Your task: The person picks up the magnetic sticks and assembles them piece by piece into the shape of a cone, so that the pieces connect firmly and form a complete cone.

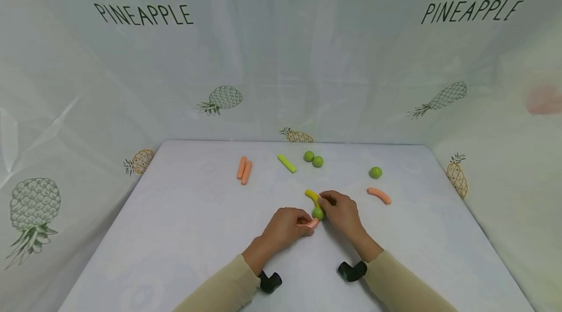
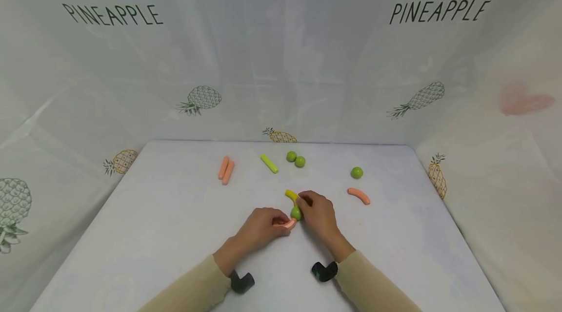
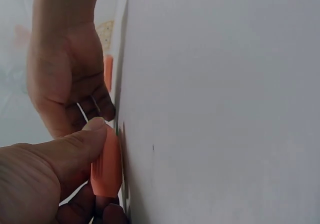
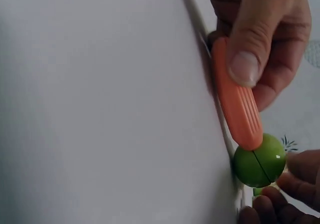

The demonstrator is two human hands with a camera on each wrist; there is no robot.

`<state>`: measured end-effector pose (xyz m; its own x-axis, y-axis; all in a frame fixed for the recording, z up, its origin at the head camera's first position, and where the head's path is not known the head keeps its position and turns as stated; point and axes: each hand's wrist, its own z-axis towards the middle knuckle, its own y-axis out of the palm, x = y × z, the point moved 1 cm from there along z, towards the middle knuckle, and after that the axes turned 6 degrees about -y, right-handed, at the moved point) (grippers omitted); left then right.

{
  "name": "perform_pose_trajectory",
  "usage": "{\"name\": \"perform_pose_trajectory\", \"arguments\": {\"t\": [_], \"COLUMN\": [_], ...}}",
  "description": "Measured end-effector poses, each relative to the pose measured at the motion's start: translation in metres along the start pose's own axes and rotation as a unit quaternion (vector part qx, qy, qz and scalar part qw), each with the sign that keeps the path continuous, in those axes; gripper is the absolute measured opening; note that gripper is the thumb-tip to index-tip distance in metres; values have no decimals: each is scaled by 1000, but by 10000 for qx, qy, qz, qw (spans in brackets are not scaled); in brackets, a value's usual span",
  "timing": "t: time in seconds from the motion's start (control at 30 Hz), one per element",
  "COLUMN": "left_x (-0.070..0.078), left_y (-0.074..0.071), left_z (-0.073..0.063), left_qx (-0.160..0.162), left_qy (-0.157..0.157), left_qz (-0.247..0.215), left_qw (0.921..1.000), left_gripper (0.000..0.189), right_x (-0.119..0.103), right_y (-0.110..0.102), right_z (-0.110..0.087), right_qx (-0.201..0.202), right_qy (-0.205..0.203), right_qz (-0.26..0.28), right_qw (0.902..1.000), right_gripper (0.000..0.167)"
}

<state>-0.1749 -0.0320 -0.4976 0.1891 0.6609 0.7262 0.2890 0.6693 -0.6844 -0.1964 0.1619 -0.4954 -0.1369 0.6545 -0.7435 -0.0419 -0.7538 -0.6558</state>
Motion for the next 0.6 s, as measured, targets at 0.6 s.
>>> {"name": "perform_pose_trajectory", "arguments": {"t": [0.6], "left_x": [15], "left_y": [14], "left_z": [-1], "left_qx": [-108], "left_qy": [68], "left_qz": [-25], "left_qw": [9999], "left_gripper": [17], "right_x": [15], "right_y": [-4], "right_z": [-37], "right_qx": [265], "right_qy": [-234], "right_qz": [89], "right_qw": [9993], "right_gripper": [27]}}
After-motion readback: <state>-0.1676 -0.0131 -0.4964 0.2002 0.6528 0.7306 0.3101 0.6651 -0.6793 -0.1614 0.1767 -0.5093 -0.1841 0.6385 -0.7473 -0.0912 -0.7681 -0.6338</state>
